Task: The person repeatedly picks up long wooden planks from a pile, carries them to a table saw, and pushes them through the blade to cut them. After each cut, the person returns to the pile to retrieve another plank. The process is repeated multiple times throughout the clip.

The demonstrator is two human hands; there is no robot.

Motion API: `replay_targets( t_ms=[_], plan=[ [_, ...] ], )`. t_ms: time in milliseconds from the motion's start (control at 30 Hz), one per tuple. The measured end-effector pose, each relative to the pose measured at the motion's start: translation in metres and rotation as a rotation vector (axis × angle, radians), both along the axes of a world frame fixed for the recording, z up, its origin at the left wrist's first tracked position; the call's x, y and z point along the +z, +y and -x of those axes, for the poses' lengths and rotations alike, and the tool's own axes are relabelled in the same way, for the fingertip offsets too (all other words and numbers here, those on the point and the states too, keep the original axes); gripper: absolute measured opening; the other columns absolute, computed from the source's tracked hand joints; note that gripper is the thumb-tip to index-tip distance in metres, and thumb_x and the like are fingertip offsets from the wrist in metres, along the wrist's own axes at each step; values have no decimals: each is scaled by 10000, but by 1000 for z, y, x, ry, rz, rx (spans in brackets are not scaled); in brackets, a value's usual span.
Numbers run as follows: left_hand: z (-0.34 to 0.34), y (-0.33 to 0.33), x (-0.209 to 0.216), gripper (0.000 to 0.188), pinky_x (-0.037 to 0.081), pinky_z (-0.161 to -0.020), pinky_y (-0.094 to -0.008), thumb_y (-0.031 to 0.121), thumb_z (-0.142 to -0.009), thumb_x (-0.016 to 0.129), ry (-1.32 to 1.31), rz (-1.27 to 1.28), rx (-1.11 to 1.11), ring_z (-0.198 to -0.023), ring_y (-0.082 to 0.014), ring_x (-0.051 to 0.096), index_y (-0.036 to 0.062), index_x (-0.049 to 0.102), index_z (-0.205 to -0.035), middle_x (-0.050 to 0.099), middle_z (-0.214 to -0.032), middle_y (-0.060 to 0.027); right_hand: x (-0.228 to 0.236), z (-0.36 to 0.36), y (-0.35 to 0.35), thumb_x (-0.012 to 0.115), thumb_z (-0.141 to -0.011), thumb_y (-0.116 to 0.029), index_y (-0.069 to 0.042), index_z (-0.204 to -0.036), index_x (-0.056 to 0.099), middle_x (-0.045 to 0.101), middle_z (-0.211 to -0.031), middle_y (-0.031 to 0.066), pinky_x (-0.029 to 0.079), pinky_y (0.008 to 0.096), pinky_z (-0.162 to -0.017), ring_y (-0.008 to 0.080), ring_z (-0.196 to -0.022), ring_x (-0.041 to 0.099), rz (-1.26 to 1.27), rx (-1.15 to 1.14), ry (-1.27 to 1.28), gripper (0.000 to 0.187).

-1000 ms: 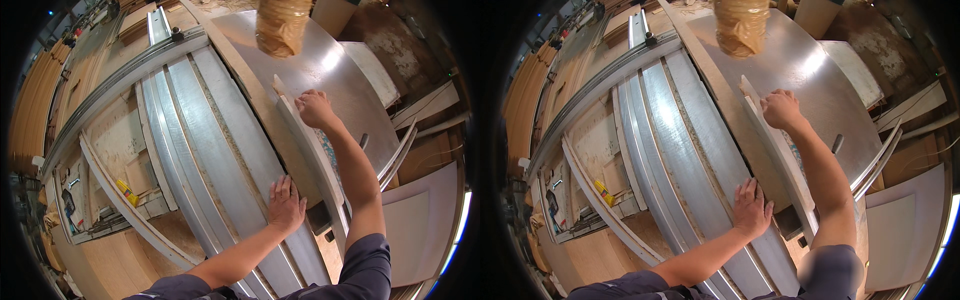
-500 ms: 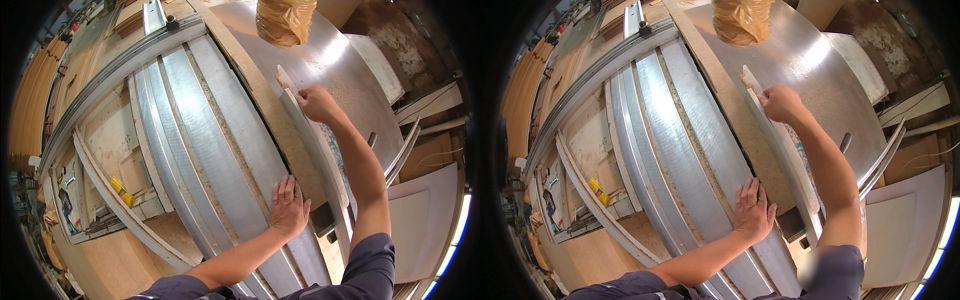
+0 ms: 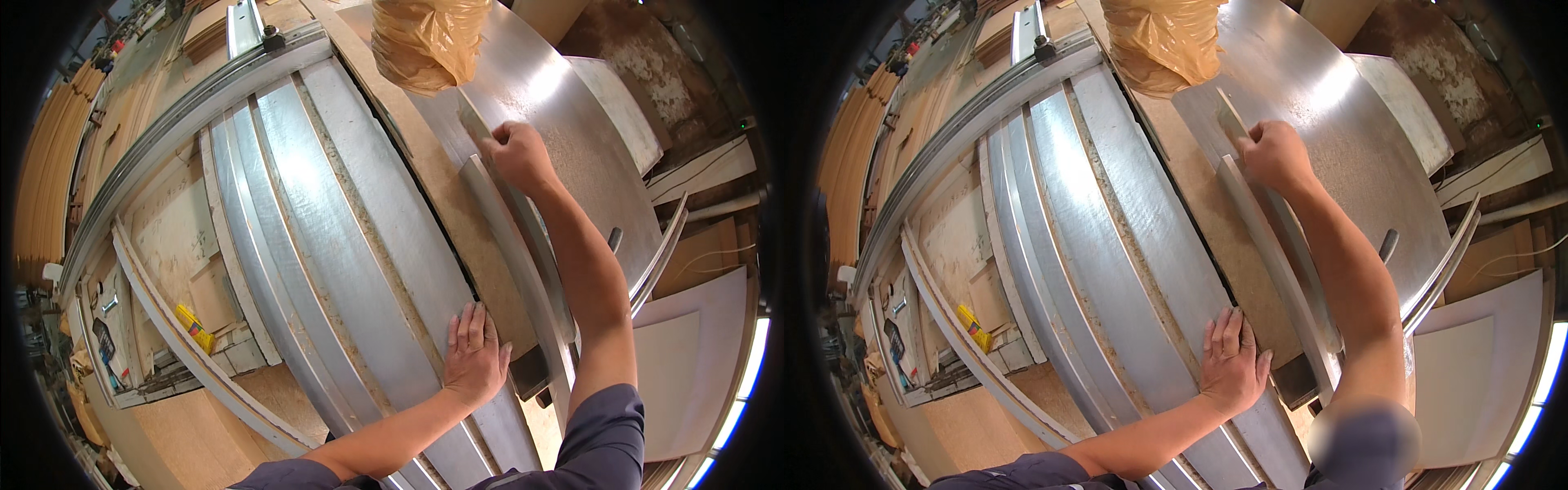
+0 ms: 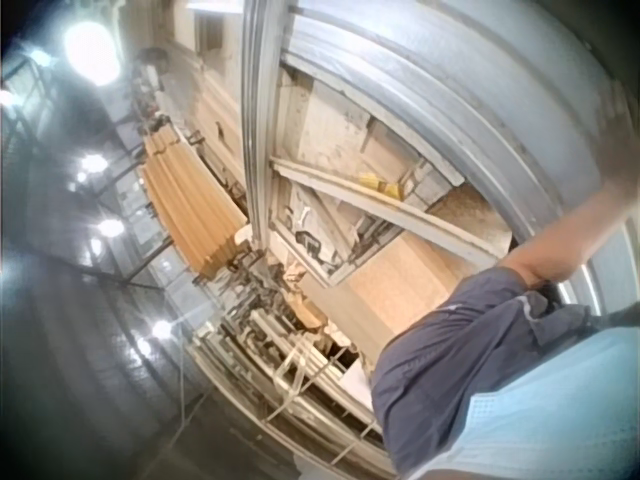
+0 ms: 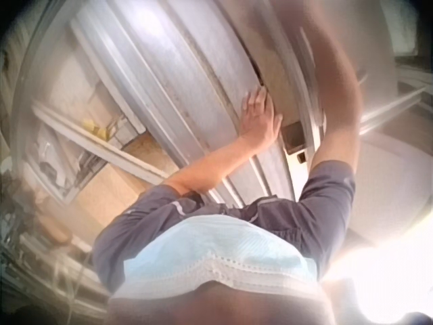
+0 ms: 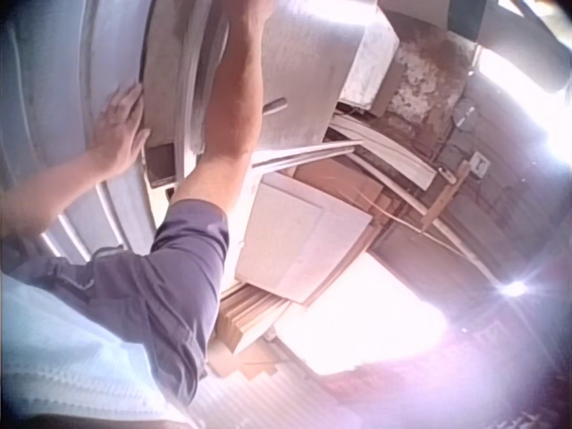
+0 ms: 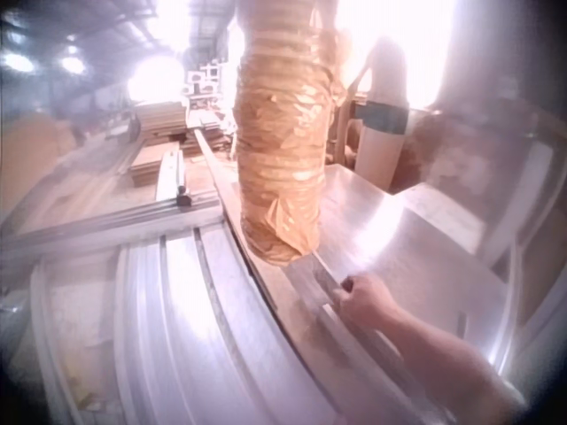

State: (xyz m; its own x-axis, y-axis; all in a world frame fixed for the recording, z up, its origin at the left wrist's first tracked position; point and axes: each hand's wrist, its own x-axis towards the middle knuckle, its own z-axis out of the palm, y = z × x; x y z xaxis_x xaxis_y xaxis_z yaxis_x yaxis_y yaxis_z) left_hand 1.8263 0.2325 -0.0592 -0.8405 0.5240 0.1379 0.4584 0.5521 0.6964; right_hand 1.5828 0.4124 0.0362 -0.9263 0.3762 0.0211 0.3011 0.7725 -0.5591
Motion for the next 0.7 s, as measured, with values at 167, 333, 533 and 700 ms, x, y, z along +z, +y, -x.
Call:
replay_targets(
  t_ms=[167, 333, 533, 700],
  plan=[
    [-2, -2, -1, 652, 208, -1189, -562, 311, -903, 663, -16, -27, -13, -1431, -402, 256, -125, 472, -1349, 314, -1488, -213, 35, 20, 6, 556, -976, -211, 40, -871, 645, 687, -721, 173, 548, 345, -627, 217, -673, 691, 112, 27, 214, 286],
    [-1, 0, -1, 683, 203, -1192, -564, 298, -900, 668, -25, -34, -15, -1434, -397, 246, -132, 433, -1375, 284, -1491, -202, 85, -4, 15, 462, -1064, -283, 45, -1158, 532, 674, -849, 147, 562, 325, -610, 186, -698, 658, 273, -44, 255, 348],
    [-3, 4, -11, 675, 198, -1207, -532, 319, -901, 661, 76, -10, 26, -1436, -394, 267, -143, 467, -1354, 335, -1481, -226, 141, -140, 23, 450, -1039, -336, -19, -975, 586, 631, -775, 94, 519, 304, -570, 161, -627, 610, 521, -285, 258, 351],
    [-4, 1, -11, 671, 189, -1215, -524, 303, -902, 664, 76, 13, 56, -1440, -375, 269, -136, 458, -1365, 348, -1482, -206, 90, -339, -77, 521, -982, -252, -22, -1065, 557, 615, -911, 130, 537, 349, -657, 201, -746, 606, 1245, -548, 335, 247]
  ],
)
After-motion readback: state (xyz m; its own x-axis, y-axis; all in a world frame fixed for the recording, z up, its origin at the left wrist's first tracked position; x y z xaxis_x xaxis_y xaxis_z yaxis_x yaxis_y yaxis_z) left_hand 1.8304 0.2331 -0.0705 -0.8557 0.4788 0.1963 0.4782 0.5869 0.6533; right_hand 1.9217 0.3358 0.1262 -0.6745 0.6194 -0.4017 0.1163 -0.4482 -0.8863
